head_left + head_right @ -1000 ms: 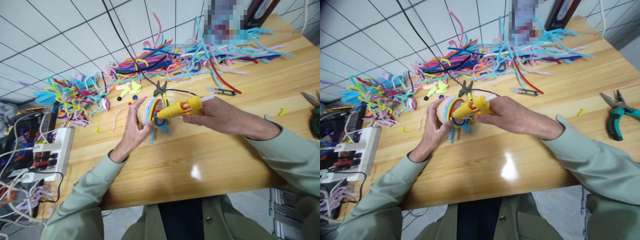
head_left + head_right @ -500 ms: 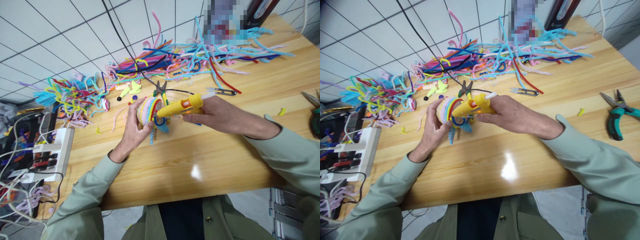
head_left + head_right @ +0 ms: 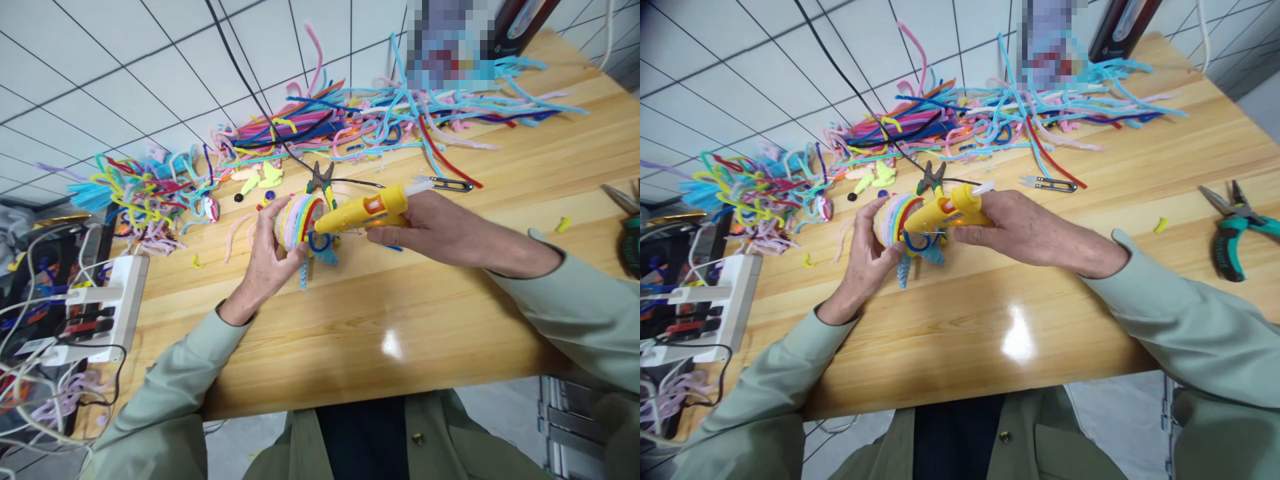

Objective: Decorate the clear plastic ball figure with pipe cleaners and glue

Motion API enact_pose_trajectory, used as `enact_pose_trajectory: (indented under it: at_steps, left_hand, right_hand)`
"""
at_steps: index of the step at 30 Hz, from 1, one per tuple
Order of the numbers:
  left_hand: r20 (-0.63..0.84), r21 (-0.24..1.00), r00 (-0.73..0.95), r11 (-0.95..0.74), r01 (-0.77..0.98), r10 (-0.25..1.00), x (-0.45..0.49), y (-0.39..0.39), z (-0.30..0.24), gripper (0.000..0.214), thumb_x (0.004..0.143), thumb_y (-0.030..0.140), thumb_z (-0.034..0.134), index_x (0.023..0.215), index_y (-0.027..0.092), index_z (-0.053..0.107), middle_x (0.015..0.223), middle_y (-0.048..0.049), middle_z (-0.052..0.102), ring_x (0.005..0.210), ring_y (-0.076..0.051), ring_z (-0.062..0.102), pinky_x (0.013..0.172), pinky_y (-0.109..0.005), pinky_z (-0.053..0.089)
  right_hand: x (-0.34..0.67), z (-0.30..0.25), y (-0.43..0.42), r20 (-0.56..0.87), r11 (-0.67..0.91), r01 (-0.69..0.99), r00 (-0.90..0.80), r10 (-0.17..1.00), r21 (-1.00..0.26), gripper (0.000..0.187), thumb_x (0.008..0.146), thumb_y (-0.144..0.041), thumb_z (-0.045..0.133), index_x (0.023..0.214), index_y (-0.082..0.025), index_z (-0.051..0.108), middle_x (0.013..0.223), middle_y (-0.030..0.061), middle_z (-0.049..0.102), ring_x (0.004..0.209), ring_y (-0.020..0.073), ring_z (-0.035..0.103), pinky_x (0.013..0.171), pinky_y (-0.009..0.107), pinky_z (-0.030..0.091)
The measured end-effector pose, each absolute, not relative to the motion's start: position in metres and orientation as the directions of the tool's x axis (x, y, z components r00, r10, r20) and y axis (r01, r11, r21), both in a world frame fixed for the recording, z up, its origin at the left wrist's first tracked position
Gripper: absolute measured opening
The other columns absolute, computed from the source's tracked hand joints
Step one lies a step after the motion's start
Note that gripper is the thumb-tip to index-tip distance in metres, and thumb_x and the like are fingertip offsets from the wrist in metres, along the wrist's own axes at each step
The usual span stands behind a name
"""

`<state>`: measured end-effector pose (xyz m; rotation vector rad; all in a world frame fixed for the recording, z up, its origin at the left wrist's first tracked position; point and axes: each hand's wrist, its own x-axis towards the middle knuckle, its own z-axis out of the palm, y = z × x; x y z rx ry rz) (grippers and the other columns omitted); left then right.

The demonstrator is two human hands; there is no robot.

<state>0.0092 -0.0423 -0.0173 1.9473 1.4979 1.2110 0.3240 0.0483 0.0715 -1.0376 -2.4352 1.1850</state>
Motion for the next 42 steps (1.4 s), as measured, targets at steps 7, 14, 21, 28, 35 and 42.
enact_pose_trajectory:
  at_steps: [7,14,21,28,35,42]
  left_hand:
    - [0.410,0.730,0.084,-0.382,0.566,0.908,0.0090,-0.0422,-0.0181,0.082,0.098,0.072,0.073,0.165,0.034,0.042,0.167,-0.0135,0.051,0.155,-0.041,0.054,0.131,-0.065,0.044]
    - [0.418,0.721,0.082,-0.386,0.576,0.905,0.0085,-0.0419,-0.0194,0.083,0.098,0.072,0.072,0.165,0.034,0.042,0.164,-0.0135,0.053,0.154,-0.041,0.055,0.131,-0.066,0.044]
    - [0.409,0.731,0.065,-0.370,0.573,0.910,0.0092,-0.0421,-0.0195,0.083,0.097,0.073,0.073,0.163,0.033,0.043,0.165,-0.0135,0.053,0.154,-0.041,0.055,0.131,-0.066,0.044]
    - [0.410,0.740,0.079,-0.382,0.554,0.909,0.0085,-0.0423,-0.0199,0.083,0.098,0.071,0.073,0.164,0.034,0.042,0.166,-0.0136,0.052,0.155,-0.041,0.054,0.132,-0.066,0.043]
    - [0.394,0.748,0.070,-0.364,0.556,0.917,0.0086,-0.0423,-0.0200,0.084,0.097,0.074,0.073,0.163,0.034,0.042,0.166,-0.0135,0.051,0.155,-0.041,0.054,0.132,-0.066,0.043]
    - [0.398,0.743,0.074,-0.369,0.559,0.914,0.0096,-0.0424,-0.0187,0.083,0.097,0.073,0.072,0.164,0.034,0.042,0.167,-0.0138,0.051,0.155,-0.041,0.054,0.132,-0.066,0.042]
  right_hand:
    - [0.3237,0.0664,0.0497,-0.092,0.446,0.487,-0.746,0.660,-0.751,0.044,0.105,-0.064,0.065,0.106,-0.024,0.082,0.070,-0.0008,0.063,0.064,0.0163,0.052,0.065,0.034,0.033]
    - [0.3268,0.0625,0.0509,-0.055,0.461,0.472,-0.741,0.669,-0.752,0.048,0.103,-0.070,0.065,0.102,-0.025,0.083,0.066,-0.0005,0.059,0.067,0.0183,0.054,0.068,0.034,0.035]
    - [0.3237,0.0682,0.0496,-0.081,0.471,0.508,-0.737,0.672,-0.721,0.048,0.104,-0.067,0.064,0.094,-0.023,0.079,0.067,-0.0010,0.060,0.064,0.0162,0.053,0.065,0.033,0.034]
    - [0.3229,0.0689,0.0490,-0.078,0.474,0.512,-0.734,0.675,-0.717,0.047,0.104,-0.066,0.063,0.105,-0.024,0.082,0.073,0.0006,0.067,0.070,0.0190,0.058,0.069,0.033,0.039]
    - [0.3228,0.0705,0.0483,-0.110,0.461,0.536,-0.728,0.677,-0.707,0.050,0.105,-0.067,0.061,0.104,-0.022,0.082,0.071,-0.0002,0.064,0.069,0.0182,0.057,0.069,0.033,0.038]
    - [0.3239,0.0644,0.0498,-0.098,0.434,0.503,-0.730,0.677,-0.747,0.048,0.103,-0.068,0.065,0.102,-0.024,0.082,0.066,-0.0018,0.058,0.065,0.0170,0.051,0.068,0.034,0.035]
